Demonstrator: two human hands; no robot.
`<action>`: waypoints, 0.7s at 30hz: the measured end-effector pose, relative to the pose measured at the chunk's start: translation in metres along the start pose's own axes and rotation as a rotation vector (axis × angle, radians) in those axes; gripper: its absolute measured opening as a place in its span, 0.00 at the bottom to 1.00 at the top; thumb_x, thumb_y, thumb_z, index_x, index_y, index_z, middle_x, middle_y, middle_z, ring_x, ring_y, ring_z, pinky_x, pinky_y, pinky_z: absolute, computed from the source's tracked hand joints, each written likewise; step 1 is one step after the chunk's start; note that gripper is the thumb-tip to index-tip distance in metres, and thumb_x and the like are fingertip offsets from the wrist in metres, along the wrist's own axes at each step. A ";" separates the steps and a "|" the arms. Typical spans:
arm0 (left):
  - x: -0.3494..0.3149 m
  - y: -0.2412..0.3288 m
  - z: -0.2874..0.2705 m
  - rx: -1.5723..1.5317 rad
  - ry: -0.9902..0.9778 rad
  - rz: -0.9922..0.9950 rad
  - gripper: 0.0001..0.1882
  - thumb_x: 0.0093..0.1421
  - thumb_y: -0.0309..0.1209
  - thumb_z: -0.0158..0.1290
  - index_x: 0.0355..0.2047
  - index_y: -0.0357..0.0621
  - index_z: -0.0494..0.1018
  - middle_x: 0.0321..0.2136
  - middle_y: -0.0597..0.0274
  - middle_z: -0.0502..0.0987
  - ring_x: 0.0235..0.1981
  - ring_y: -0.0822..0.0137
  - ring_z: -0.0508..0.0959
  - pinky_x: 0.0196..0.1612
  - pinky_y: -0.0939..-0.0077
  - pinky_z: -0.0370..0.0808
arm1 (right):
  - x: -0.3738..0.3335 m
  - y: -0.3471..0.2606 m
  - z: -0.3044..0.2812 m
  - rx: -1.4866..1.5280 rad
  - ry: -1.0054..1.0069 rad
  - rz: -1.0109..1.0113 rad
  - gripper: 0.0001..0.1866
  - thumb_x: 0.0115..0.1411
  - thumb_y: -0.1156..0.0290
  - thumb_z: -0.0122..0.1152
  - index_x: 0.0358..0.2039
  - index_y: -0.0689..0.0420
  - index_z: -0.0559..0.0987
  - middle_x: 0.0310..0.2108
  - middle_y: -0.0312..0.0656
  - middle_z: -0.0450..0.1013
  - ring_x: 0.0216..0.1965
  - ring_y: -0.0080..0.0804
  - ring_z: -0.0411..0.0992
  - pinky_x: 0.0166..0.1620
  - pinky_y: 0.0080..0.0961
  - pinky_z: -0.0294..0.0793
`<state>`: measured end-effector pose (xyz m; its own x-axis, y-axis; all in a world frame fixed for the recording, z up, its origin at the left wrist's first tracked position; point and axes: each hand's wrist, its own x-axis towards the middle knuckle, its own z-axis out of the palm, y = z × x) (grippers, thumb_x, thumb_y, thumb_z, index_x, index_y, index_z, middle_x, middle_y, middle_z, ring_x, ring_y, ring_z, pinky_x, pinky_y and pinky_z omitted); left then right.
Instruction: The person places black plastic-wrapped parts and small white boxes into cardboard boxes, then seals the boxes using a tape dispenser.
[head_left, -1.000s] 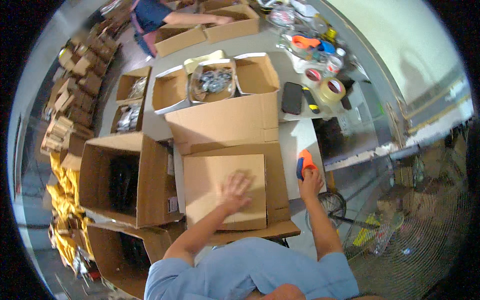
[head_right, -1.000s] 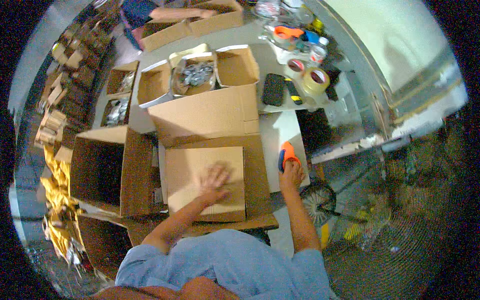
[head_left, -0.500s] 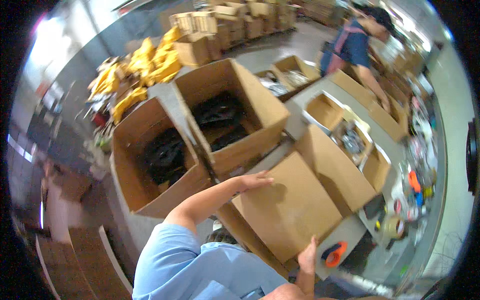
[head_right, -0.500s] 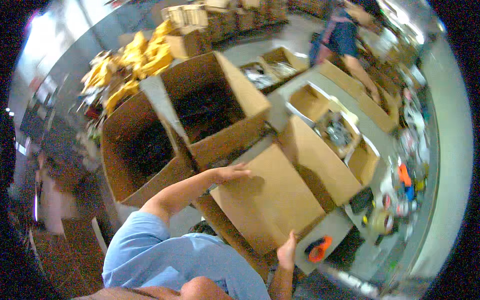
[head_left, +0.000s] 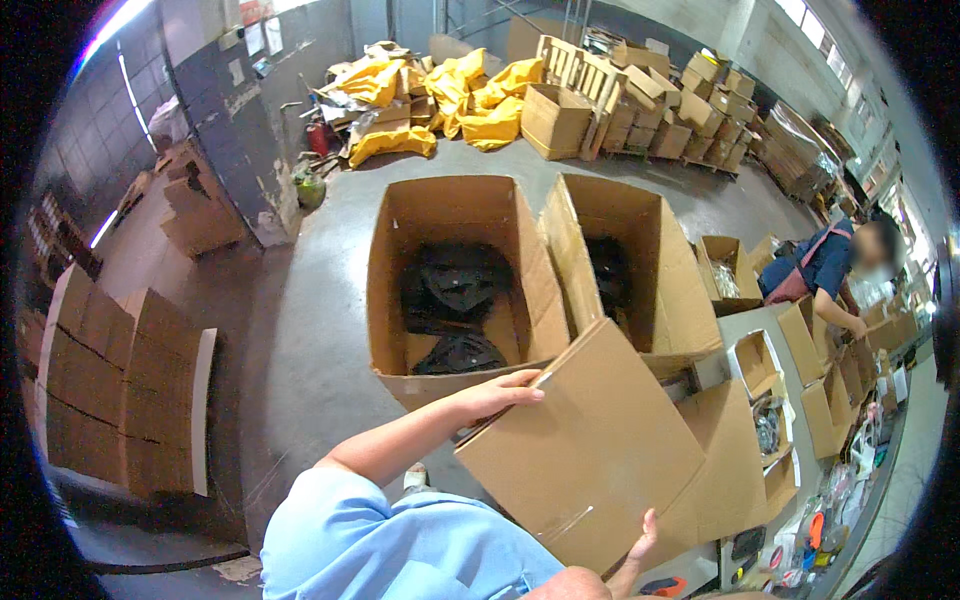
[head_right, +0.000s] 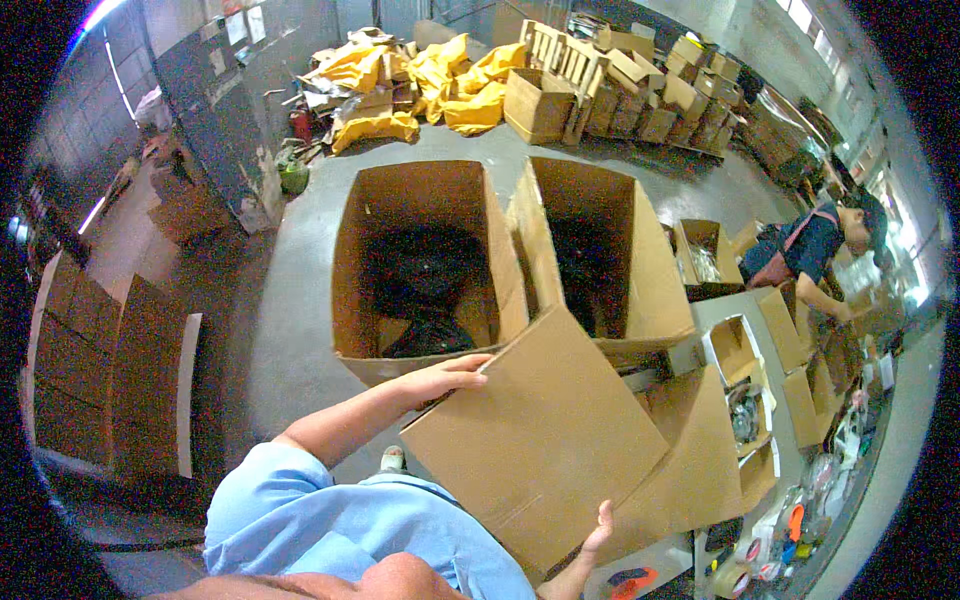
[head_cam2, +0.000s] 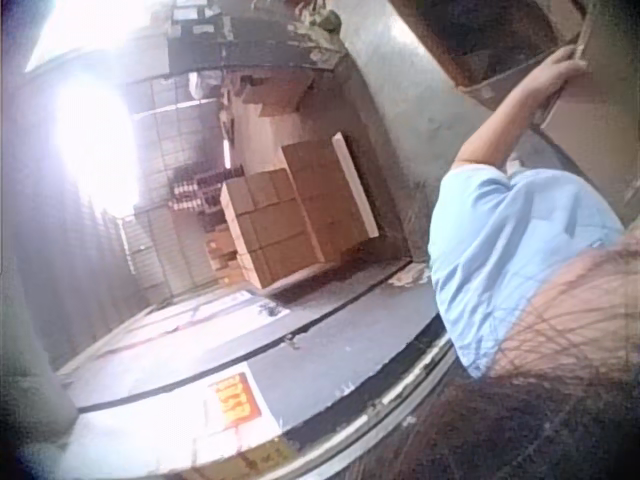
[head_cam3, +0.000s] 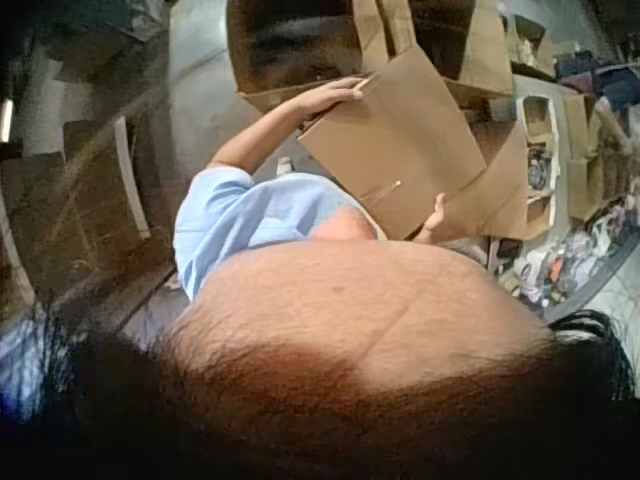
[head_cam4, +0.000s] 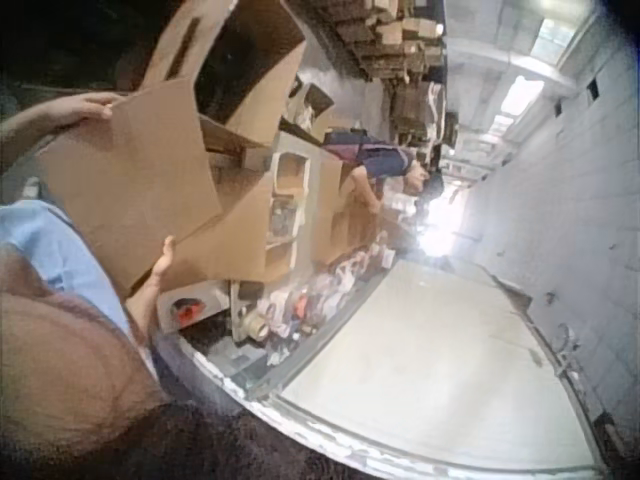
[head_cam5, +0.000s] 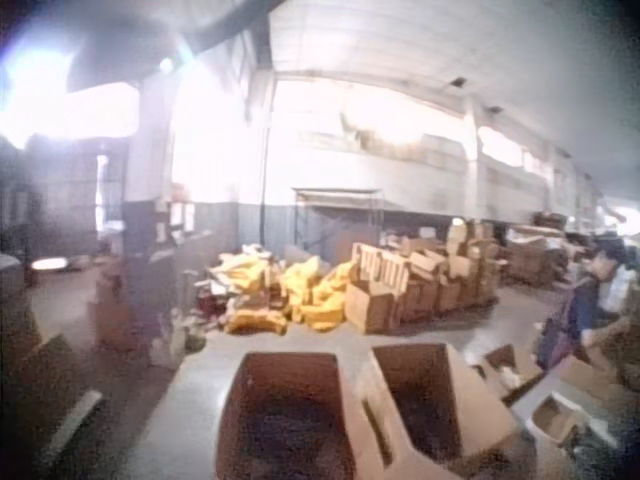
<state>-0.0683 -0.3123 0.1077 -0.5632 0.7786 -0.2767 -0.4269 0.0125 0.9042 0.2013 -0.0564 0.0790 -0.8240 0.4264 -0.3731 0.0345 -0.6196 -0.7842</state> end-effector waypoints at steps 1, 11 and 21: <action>-0.019 0.001 -0.016 -0.024 0.056 -0.028 0.33 0.58 0.42 0.51 0.60 0.42 0.55 0.53 0.59 0.65 0.53 0.68 0.65 0.55 0.70 0.62 | 0.012 0.022 -0.008 -0.046 -0.004 -0.069 0.27 0.57 0.51 0.51 0.47 0.61 0.71 0.43 0.43 0.71 0.45 0.38 0.68 0.50 0.34 0.66; -0.117 0.003 -0.079 -0.244 0.332 0.063 0.19 0.56 0.36 0.47 0.47 0.42 0.67 0.38 0.61 0.74 0.37 0.70 0.74 0.40 0.74 0.72 | 0.051 0.102 0.037 -0.054 -0.123 0.208 0.23 0.57 0.53 0.52 0.43 0.60 0.74 0.44 0.41 0.71 0.45 0.30 0.68 0.52 0.29 0.63; -0.048 0.011 -0.036 -0.202 -0.061 -0.017 0.29 0.62 0.50 0.39 0.53 0.39 0.64 0.47 0.57 0.71 0.48 0.64 0.71 0.52 0.68 0.67 | -0.014 0.099 -0.011 0.151 0.057 -0.065 0.23 0.57 0.53 0.52 0.43 0.60 0.74 0.41 0.40 0.73 0.42 0.30 0.70 0.47 0.29 0.68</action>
<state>-0.0718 -0.3724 0.1192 -0.5136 0.8159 -0.2656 -0.5725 -0.0953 0.8143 0.2225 -0.1168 0.0015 -0.7882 0.5027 -0.3549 -0.1067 -0.6796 -0.7257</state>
